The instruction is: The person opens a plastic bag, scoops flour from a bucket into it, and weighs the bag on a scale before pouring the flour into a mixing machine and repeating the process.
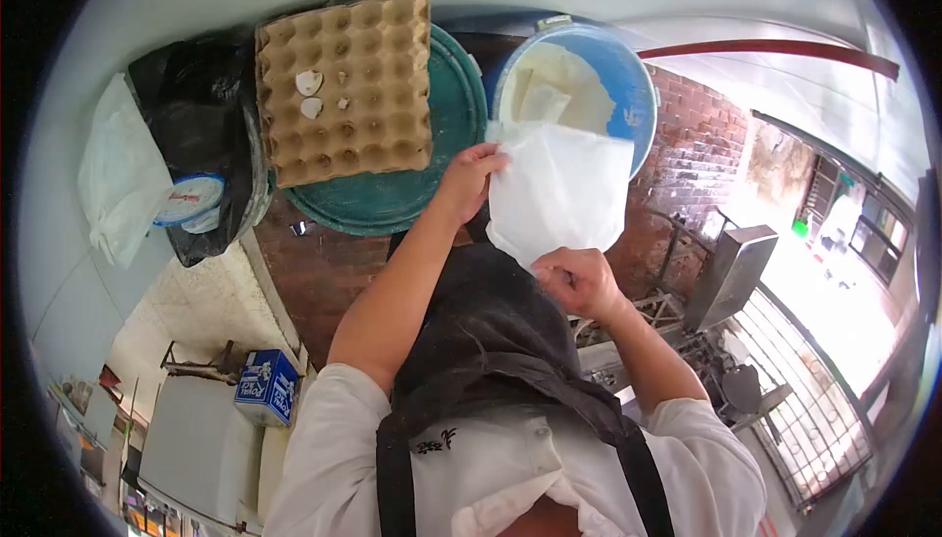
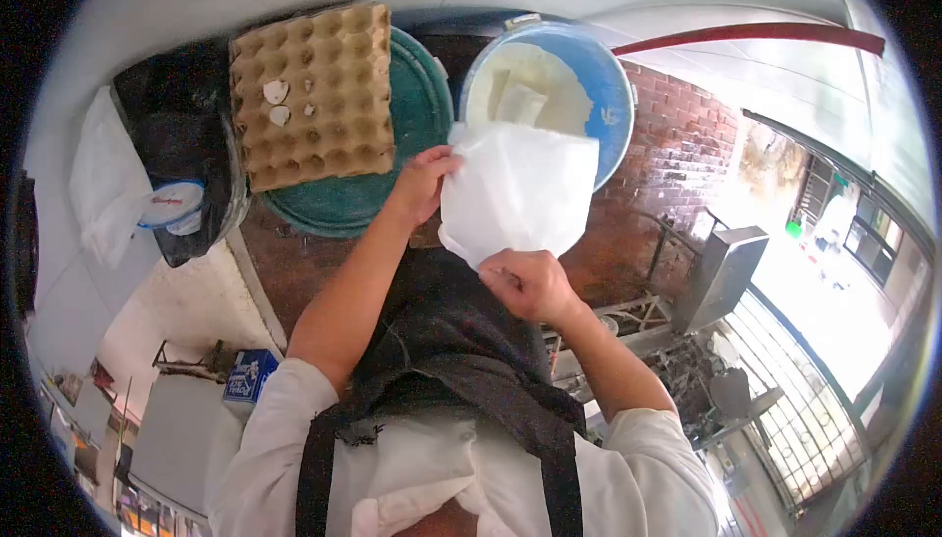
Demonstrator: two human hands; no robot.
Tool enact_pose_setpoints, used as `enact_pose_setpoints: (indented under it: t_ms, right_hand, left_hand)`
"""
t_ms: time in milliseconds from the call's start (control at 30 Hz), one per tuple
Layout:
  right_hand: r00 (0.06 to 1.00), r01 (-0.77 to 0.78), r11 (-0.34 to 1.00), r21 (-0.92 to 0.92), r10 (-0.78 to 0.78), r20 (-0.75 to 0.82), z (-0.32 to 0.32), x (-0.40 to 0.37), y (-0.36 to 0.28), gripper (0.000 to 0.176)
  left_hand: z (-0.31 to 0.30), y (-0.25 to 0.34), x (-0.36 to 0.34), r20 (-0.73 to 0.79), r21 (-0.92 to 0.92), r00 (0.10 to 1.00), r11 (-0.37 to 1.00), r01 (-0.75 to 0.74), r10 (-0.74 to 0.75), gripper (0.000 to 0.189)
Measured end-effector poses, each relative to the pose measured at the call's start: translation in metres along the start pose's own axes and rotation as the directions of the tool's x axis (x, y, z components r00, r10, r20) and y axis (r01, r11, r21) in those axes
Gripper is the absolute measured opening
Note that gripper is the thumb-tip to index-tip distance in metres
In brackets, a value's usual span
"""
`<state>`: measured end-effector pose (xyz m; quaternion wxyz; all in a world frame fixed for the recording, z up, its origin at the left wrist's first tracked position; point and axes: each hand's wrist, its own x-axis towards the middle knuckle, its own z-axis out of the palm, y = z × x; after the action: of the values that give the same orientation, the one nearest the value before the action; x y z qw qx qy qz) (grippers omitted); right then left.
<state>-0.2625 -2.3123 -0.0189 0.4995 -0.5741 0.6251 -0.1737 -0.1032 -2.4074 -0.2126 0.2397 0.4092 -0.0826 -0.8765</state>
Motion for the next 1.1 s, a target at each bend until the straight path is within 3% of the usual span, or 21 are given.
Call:
enact_pose_setpoints:
  t_ms: [33,67,100,167,200,267,300,367,433,500,600,700,733,833,867,933,967,1000,1067,1100]
  right_hand:
    - [0.997,-0.042,0.999,-0.029,0.041,-0.059,-0.002,-0.006,0.008,0.008]
    - [0.97,-0.07,0.997,0.036,0.076,-0.232,-0.002,-0.007,0.013,0.01]
    - [0.888,-0.31,0.9,0.306,0.389,-0.244,-0.012,-0.01,0.013,0.013]
    - [0.748,-0.114,0.586,0.802,0.582,-0.319,-0.034,0.006,0.012,0.014]
    - [0.746,-0.026,0.548,0.836,0.567,-0.348,-0.044,0.01,0.016,0.013]
    - [0.746,0.143,0.458,0.877,0.532,-0.399,-0.067,0.02,0.032,0.013]
    - [0.757,0.131,0.513,0.849,0.501,-0.42,-0.078,0.023,0.044,0.012]
    - [0.778,0.11,0.607,0.787,0.441,-0.448,-0.103,0.024,0.073,0.011]
    - [0.768,0.02,0.808,0.588,0.364,-0.527,-0.14,0.032,0.116,0.017]
    - [0.776,-0.131,0.943,0.306,0.289,-0.56,-0.176,0.033,0.164,0.024]
    - [0.808,-0.178,0.963,-0.205,0.024,-0.588,-0.212,0.041,0.216,0.035]
    - [0.926,-0.13,0.978,-0.165,0.06,-0.373,-0.235,0.031,0.219,0.04]
    - [0.983,-0.075,0.979,-0.189,0.04,-0.181,-0.245,0.028,0.217,0.046]
    - [0.996,0.051,0.938,-0.344,-0.022,0.087,-0.245,0.026,0.278,0.051]
    - [0.989,-0.131,0.918,-0.374,0.146,0.011,-0.245,0.03,0.294,0.053]
    - [0.951,-0.307,0.791,-0.53,0.236,-0.198,-0.242,0.039,0.289,0.049]
    - [0.916,-0.396,0.708,-0.585,0.26,-0.305,-0.241,0.044,0.283,0.047]
    - [0.947,-0.159,0.742,-0.651,-0.073,-0.314,-0.238,0.048,0.277,0.031]
    - [0.939,0.104,0.783,-0.613,-0.28,-0.198,-0.217,0.062,0.232,0.024]
    - [0.912,0.233,0.778,-0.583,-0.382,-0.146,-0.21,0.066,0.22,0.02]
  left_hand:
    - [0.015,0.012,-0.006,-0.079,0.033,0.996,0.999,-0.033,0.036,0.056]
    - [0.029,0.019,-0.02,-0.081,-0.005,0.986,0.989,-0.145,0.144,0.067]
    - [0.036,0.013,-0.026,-0.026,0.176,0.952,0.939,-0.296,0.305,0.071]
    - [0.055,-0.001,-0.035,0.135,0.493,0.84,0.7,-0.517,0.525,0.075]
    - [0.068,-0.008,-0.041,0.208,0.62,0.776,0.533,-0.576,0.596,0.075]
    - [0.102,-0.022,-0.045,0.26,0.814,0.731,0.264,-0.518,0.63,0.063]
    - [0.108,-0.031,-0.037,0.269,0.874,0.723,0.154,-0.461,0.636,0.057]
    - [0.077,-0.058,0.007,0.202,0.948,0.765,0.073,-0.309,0.611,0.043]
    - [0.077,-0.05,0.03,-0.034,0.974,0.763,0.193,-0.119,0.645,0.028]
    - [0.074,-0.06,0.055,-0.105,0.948,0.728,0.29,-0.133,0.677,0.028]
    - [0.134,-0.043,0.059,-0.185,0.938,0.851,0.346,0.005,0.491,0.024]
    - [0.124,-0.068,0.09,-0.149,0.969,0.808,0.249,0.003,0.57,0.023]
    - [0.11,-0.067,0.101,-0.197,0.955,0.726,0.298,-0.011,0.658,0.025]
    - [0.101,-0.046,0.114,-0.342,0.869,0.538,0.477,-0.132,0.771,0.023]
    - [0.119,-0.037,0.11,-0.328,0.88,0.535,0.457,-0.125,0.778,0.021]
    - [0.162,-0.032,0.1,-0.304,0.901,0.525,0.419,-0.113,0.795,0.018]
    - [0.164,-0.043,0.1,-0.28,0.895,0.561,0.424,-0.142,0.779,0.016]
    - [0.163,-0.051,0.102,-0.245,0.888,0.597,0.424,-0.177,0.764,0.015]
    - [0.18,-0.054,0.099,-0.224,0.861,0.703,0.476,-0.183,0.675,0.013]
    - [0.191,-0.052,0.097,-0.237,0.804,0.681,0.533,-0.263,0.693,0.013]
